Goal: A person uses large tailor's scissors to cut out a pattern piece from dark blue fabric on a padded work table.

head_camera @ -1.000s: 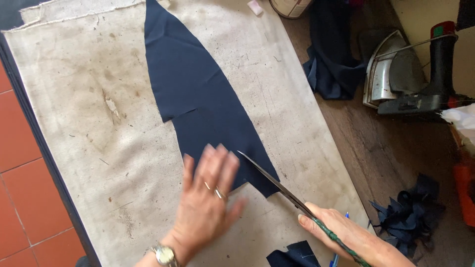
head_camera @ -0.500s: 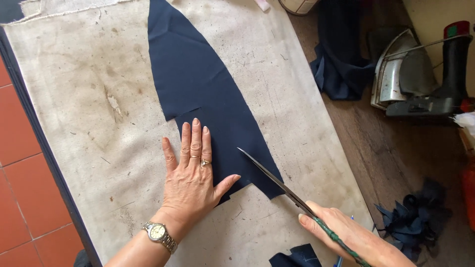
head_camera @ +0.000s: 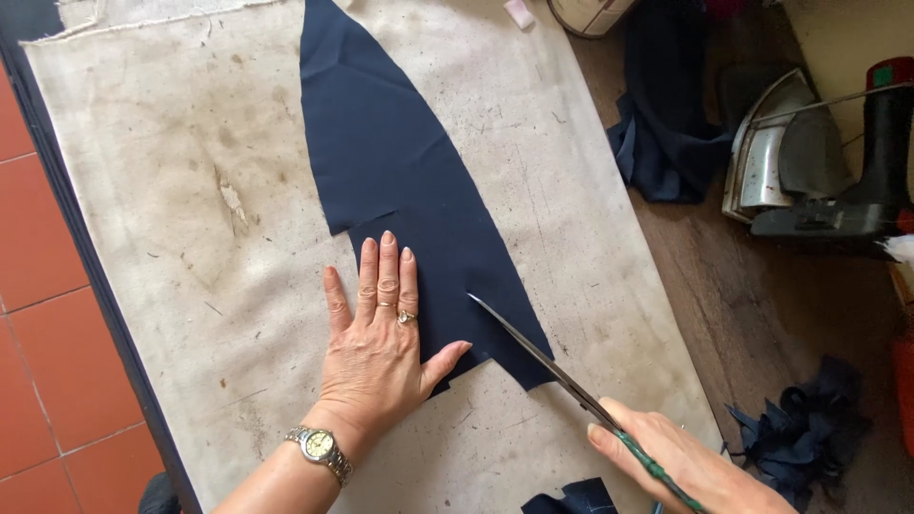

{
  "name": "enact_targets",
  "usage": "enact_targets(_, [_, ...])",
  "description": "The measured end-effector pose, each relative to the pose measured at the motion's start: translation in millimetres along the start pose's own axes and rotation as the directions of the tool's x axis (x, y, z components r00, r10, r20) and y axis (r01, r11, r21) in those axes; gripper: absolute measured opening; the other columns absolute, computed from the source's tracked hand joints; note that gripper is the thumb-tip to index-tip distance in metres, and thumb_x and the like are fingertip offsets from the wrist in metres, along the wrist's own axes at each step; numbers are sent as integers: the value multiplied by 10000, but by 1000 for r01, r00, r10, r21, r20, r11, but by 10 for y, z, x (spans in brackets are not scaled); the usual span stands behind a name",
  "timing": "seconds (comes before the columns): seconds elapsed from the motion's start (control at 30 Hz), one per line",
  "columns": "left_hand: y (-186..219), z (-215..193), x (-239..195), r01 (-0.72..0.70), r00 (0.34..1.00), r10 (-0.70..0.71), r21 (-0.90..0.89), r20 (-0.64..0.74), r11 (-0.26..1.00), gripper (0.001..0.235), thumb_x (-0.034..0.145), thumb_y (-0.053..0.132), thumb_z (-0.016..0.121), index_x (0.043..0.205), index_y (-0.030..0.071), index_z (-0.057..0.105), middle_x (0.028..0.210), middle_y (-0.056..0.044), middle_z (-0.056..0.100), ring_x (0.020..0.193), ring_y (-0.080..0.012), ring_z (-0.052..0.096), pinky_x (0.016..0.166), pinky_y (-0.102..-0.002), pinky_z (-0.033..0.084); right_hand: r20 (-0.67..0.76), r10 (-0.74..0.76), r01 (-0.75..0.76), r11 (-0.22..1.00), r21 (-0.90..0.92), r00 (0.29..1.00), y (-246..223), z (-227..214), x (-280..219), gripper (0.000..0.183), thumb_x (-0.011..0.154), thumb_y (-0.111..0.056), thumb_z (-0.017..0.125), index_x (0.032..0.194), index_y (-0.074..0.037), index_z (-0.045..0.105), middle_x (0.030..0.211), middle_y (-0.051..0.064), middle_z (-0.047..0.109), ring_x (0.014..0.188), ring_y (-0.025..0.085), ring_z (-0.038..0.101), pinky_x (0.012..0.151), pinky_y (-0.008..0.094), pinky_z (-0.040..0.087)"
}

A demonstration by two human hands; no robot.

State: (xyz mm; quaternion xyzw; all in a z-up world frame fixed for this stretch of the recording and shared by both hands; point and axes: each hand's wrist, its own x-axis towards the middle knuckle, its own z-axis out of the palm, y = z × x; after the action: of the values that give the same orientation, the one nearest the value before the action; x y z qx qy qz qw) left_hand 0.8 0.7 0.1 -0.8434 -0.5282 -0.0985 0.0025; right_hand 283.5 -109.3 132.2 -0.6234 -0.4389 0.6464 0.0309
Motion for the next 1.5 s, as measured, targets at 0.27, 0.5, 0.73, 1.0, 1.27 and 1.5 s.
enact_targets(0.27, [-10,13,-8,7,1000,-7,-3,-13,1000,1043,832,763,370,1490,-37,245,1581,-230,142,1480,-349,114,1166,-601,74,-92,180,-202,880,-429,979,-2,141,738,417,969,-555,371,819,-173,448,678,-49,415,620,99,379,612,269,355])
enact_targets(0.5, [-9,16,-10,13,1000,-13,15,-4,1000,1050,824,775,349,1492,-28,246,1583,-224,143,1480,-348,114,1169,-603,68,-93,115,-142,911,-386,989,15,196,719,440,970,-552,393,771,-160,416,693,-57,390,619,88,359,595,263,342])
enact_targets(0.73, [-13,11,-4,16,1000,-16,-2,-1,1000,1044,827,773,342,1490,-27,244,1585,-221,139,1480,-349,111,1168,-603,57,-193,92,-146,947,-287,977,-345,272,204,524,878,-493,547,1374,-331,495,1278,-135,623,1243,-28,574,1058,225,366])
enact_targets(1.0, [-23,16,-1,19,1000,-19,-19,-22,1000,1044,824,769,359,1487,-29,245,1582,-226,145,1479,-350,114,1171,-595,59,86,-236,248,855,-456,968,-344,312,536,713,962,-310,467,1534,-128,82,1379,75,489,1231,156,572,1036,265,366])
enact_targets(1.27, [-21,22,2,27,999,-29,-51,-31,998,1056,814,769,404,1485,-30,244,1581,-223,146,1478,-344,127,1168,-596,70,-188,200,-253,912,-324,962,-509,434,770,323,1008,-420,474,813,-163,489,637,-34,429,586,114,412,608,291,382])
enact_targets(1.5, [-27,19,-1,21,999,-22,-40,-27,999,1054,819,773,363,1485,-33,231,1581,-227,137,1478,-356,109,1166,-609,59,-169,179,-210,959,-191,969,-595,487,764,378,1005,-419,470,749,-141,483,683,-47,471,629,94,452,623,285,395])
